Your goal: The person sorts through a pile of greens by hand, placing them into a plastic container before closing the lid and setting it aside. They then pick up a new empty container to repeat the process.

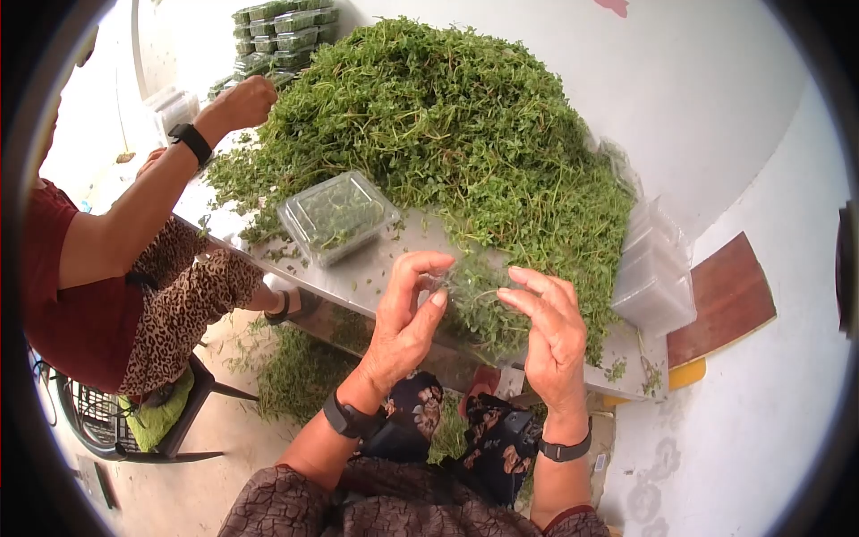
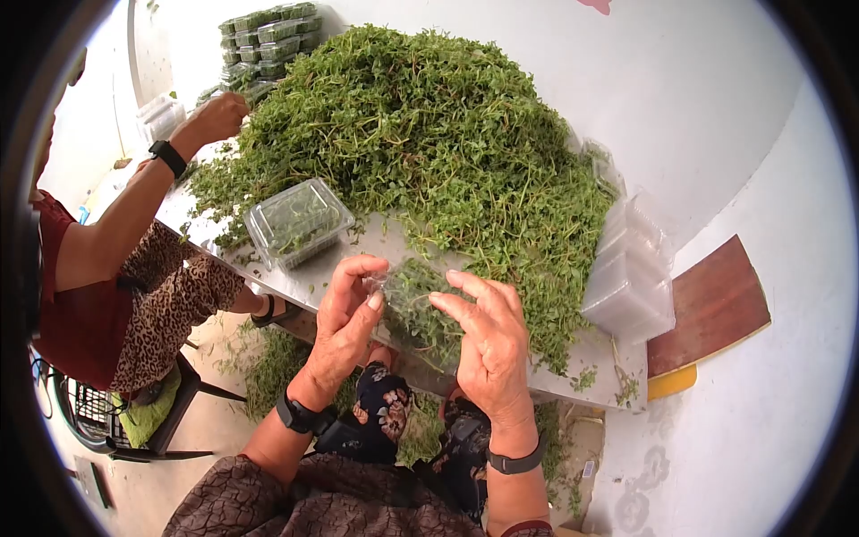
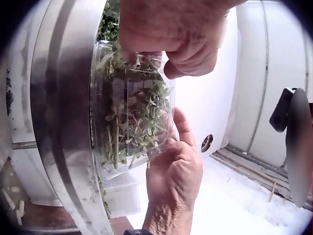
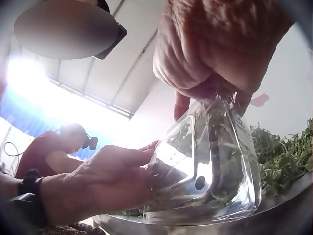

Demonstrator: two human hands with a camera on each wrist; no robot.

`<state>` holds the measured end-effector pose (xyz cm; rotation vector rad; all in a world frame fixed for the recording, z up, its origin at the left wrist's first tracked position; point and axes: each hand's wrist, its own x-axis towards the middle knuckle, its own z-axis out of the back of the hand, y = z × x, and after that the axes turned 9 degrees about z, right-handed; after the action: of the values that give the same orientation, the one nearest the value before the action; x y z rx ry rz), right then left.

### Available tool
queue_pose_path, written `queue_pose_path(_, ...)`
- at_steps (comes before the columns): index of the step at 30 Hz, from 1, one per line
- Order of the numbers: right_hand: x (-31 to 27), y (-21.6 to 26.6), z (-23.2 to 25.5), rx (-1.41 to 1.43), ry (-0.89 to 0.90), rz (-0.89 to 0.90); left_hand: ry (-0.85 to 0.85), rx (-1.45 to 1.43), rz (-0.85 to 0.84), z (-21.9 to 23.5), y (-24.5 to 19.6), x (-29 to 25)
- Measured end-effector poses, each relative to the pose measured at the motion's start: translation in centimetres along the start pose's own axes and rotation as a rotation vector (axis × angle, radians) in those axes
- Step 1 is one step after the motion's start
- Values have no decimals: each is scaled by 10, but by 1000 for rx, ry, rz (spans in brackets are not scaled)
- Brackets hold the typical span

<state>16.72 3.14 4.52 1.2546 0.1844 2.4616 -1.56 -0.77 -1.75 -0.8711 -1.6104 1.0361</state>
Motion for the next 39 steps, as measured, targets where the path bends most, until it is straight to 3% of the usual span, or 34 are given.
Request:
queue_pose_path(17, 7, 0, 0, 99, 3, -88, -11, -76, 70, -1, -3, 3)
queue_pose_path(22, 11, -2, 6, 97, 88, -81, 16, -180, -26, -2, 4, 6)
queue_pose_path(28, 15, 3, 6, 99, 102, -151, 37, -113, -89, 0, 4, 6)
queue_pose_path(30, 17, 4, 5, 167, 85, -236, 35, -165, -46, -1, 2, 5)
queue_pose_path(39, 15, 2, 11, 232, 140, -244, 12, -167, 33, 0, -1, 2)
